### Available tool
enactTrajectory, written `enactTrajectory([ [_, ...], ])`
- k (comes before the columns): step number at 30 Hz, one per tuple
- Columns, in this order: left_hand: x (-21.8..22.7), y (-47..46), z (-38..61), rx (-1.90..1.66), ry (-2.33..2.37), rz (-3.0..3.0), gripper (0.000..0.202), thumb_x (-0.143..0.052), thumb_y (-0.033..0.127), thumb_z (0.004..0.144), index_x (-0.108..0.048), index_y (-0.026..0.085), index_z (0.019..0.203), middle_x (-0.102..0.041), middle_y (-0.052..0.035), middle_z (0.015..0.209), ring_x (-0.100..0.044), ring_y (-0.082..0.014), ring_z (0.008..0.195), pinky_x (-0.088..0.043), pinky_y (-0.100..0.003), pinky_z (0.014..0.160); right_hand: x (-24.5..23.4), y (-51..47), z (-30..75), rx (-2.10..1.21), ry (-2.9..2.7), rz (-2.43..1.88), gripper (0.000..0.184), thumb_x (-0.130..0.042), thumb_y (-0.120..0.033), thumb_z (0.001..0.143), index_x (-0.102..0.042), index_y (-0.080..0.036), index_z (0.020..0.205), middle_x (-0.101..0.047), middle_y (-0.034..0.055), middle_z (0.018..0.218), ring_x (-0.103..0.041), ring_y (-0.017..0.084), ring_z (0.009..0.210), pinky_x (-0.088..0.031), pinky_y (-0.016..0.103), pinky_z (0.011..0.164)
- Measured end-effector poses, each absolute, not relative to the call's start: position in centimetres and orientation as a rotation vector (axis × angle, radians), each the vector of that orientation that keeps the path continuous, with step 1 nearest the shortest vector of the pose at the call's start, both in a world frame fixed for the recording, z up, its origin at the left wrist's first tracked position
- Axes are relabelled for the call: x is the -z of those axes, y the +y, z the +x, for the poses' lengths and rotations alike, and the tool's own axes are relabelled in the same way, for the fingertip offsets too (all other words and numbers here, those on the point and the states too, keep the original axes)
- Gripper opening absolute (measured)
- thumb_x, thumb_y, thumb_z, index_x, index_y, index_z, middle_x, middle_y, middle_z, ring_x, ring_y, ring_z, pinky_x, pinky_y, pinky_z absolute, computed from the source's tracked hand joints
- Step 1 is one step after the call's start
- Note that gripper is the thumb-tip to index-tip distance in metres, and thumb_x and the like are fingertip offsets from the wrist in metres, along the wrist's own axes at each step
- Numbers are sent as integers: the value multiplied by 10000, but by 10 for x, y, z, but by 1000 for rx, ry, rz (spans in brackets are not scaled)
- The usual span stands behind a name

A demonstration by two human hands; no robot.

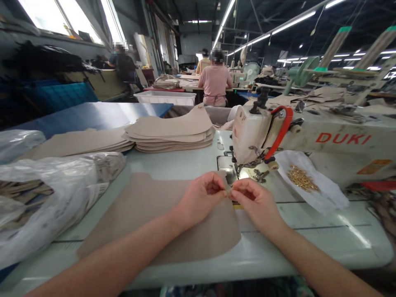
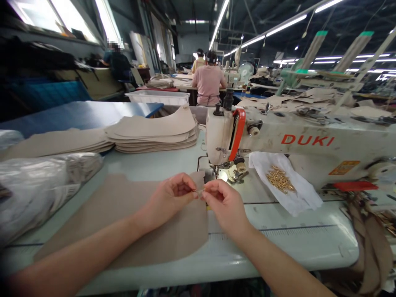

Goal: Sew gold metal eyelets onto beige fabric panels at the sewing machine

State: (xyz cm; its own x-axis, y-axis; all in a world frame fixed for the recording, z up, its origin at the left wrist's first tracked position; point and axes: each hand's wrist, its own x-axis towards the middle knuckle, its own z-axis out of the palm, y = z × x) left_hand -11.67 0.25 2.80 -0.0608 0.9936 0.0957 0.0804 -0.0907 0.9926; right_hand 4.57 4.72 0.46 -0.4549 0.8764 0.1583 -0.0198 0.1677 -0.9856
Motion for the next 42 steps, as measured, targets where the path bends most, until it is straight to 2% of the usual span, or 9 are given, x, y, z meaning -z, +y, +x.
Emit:
enactTrajectory([
  [5, -26, 1, -117, -1285, 1295, 1344, 122, -660, 148, 699, -544, 171, 726, -584, 46, 647, -565, -90, 608, -449, -199, 588, -6, 47, 46, -1466, -1645, -862, 132, -629, -323, 785, -632, -191, 801, -658, 5, 749, -640, 156, 695, -534, 271, 673],
  [10, -24, 2, -119, -1197, 1306, 1400, 108, -637, 217, 747, -630, 164, 841, -671, -9, 792, -634, -148, 758, -491, -261, 724, -8, 45, 47, -1366, -1715, -851, 100, -600, -288, 798, -616, -190, 785, -638, -6, 723, -631, 148, 669, -529, 257, 651],
  [15, -29, 1, -121, -1012, 1500, 1598, 138, -592, 274, 795, -698, 187, 780, -700, 3, 744, -622, -150, 701, -458, -227, 644, -8, 46, 49, -1307, -1769, -849, 105, -580, -280, 820, -628, -187, 809, -655, 1, 748, -639, 148, 680, -525, 252, 659],
  [25, -35, -1, -118, -985, 1645, 1660, 128, -571, 231, 778, -690, 200, 740, -696, 31, 696, -604, -129, 655, -432, -194, 611, -3, 48, 48, -1341, -1722, -880, 119, -608, -281, 802, -680, -189, 829, -684, 13, 749, -644, 154, 682, -536, 259, 661],
  [42, -33, 0, -119, -996, 1706, 1816, 143, -531, 242, 769, -652, 218, 699, -663, 23, 676, -594, -138, 634, -460, -216, 643, -7, 47, 42, -1202, -1810, -868, 142, -546, -218, 791, -684, -182, 782, -657, 11, 691, -608, 144, 646, -476, 227, 607],
])
